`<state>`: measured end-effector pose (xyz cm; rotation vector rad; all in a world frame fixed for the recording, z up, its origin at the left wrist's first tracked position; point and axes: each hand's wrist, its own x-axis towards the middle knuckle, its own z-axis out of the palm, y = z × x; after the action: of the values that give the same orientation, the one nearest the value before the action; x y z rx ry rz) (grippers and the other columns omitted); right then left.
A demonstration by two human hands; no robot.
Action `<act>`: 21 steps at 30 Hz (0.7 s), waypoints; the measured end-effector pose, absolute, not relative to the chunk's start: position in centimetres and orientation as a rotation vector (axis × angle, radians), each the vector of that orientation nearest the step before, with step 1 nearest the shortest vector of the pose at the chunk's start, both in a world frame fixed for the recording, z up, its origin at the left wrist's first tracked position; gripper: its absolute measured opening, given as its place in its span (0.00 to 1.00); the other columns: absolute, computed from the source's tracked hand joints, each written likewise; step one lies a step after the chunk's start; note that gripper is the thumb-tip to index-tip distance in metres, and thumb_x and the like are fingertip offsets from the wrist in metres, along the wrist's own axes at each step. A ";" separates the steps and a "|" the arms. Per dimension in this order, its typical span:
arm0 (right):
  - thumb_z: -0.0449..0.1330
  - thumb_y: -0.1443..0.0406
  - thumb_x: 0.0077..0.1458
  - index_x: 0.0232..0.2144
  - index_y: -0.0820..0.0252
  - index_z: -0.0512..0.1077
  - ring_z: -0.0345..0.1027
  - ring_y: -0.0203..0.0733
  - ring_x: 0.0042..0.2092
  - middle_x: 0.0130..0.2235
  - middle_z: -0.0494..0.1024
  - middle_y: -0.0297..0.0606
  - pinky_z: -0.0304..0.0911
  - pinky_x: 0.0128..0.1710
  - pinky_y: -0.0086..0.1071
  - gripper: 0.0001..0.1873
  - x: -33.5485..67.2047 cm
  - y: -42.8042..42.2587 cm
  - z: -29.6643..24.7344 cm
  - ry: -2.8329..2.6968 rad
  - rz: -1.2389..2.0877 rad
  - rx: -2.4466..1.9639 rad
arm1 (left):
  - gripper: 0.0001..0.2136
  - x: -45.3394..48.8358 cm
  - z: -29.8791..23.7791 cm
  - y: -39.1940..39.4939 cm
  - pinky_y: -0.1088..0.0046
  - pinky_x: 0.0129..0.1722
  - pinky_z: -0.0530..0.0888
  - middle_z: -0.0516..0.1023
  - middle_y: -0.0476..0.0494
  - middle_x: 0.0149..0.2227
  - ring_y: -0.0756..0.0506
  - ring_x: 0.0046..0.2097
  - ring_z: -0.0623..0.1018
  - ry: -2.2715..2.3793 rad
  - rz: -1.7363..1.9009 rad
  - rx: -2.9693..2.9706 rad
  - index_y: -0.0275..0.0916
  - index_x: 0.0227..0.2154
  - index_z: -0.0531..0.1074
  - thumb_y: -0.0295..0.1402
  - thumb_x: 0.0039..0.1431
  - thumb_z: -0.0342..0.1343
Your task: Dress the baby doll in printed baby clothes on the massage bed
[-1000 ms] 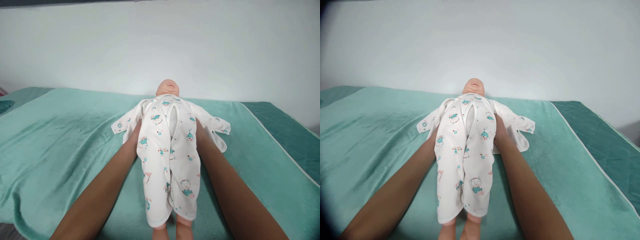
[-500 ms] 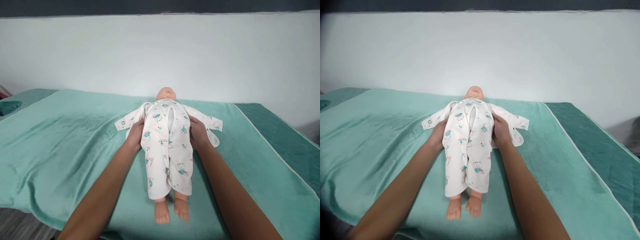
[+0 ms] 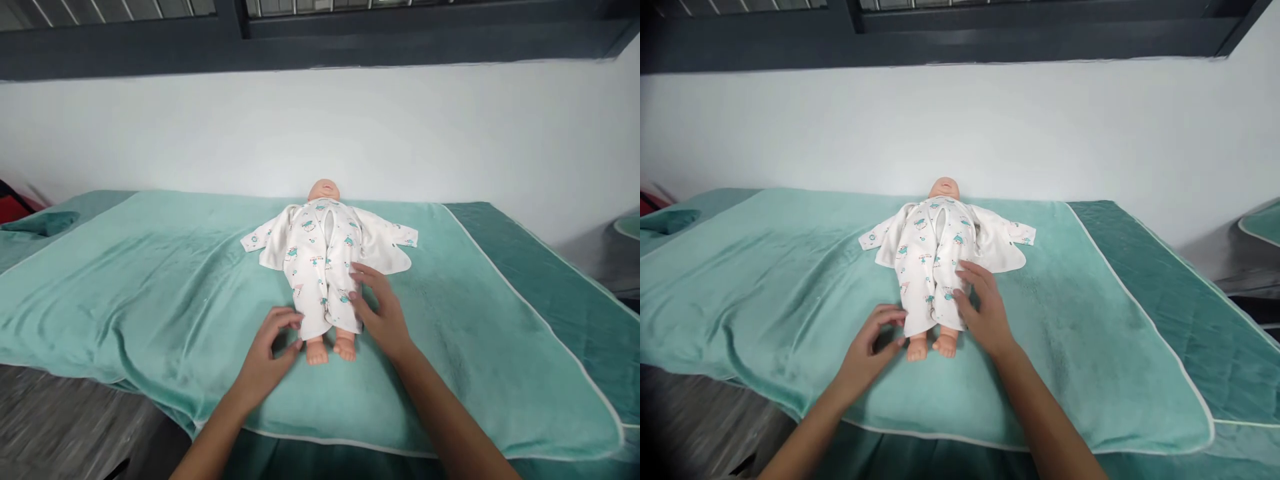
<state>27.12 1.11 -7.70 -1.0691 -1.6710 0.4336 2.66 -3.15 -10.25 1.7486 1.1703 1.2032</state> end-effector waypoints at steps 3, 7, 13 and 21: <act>0.60 0.67 0.60 0.47 0.49 0.72 0.66 0.46 0.59 0.55 0.75 0.39 0.61 0.61 0.48 0.12 26.0 -0.8 -7.1 -1.749 0.478 -1.037 | 0.16 3.2 -11.0 -4.3 0.64 0.53 0.71 0.73 0.42 0.49 0.43 0.52 0.75 1.227 1.213 1.880 0.45 0.47 0.72 0.24 0.56 0.57; 0.60 0.72 0.56 0.44 0.50 0.73 0.67 0.47 0.57 0.49 0.79 0.36 0.61 0.59 0.47 0.15 24.6 -2.0 -5.6 -1.910 0.620 -1.126 | 0.11 3.9 -11.0 -4.1 0.65 0.50 0.71 0.76 0.44 0.43 0.44 0.47 0.76 1.303 1.237 1.907 0.43 0.41 0.71 0.24 0.56 0.56; 0.64 0.71 0.52 0.37 0.53 0.72 0.67 0.51 0.52 0.45 0.78 0.37 0.61 0.54 0.49 0.10 23.0 -2.7 -3.3 -2.087 0.585 -1.347 | 0.03 4.5 -8.5 -3.7 0.69 0.43 0.70 0.75 0.46 0.37 0.46 0.41 0.75 1.241 1.239 1.783 0.42 0.37 0.73 0.30 0.64 0.55; 0.60 0.73 0.56 0.33 0.56 0.70 0.69 0.43 0.40 0.36 0.75 0.34 0.61 0.50 0.43 0.07 21.4 -3.2 -4.0 -2.050 0.248 -1.378 | 0.02 4.3 -7.5 -4.9 0.71 0.41 0.71 0.73 0.46 0.36 0.47 0.40 0.75 1.148 1.477 1.684 0.41 0.38 0.73 0.30 0.65 0.56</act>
<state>21.42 -3.21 -4.00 -1.3782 -2.0500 0.2484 4.29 -4.89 -7.49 1.6840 1.1477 1.4768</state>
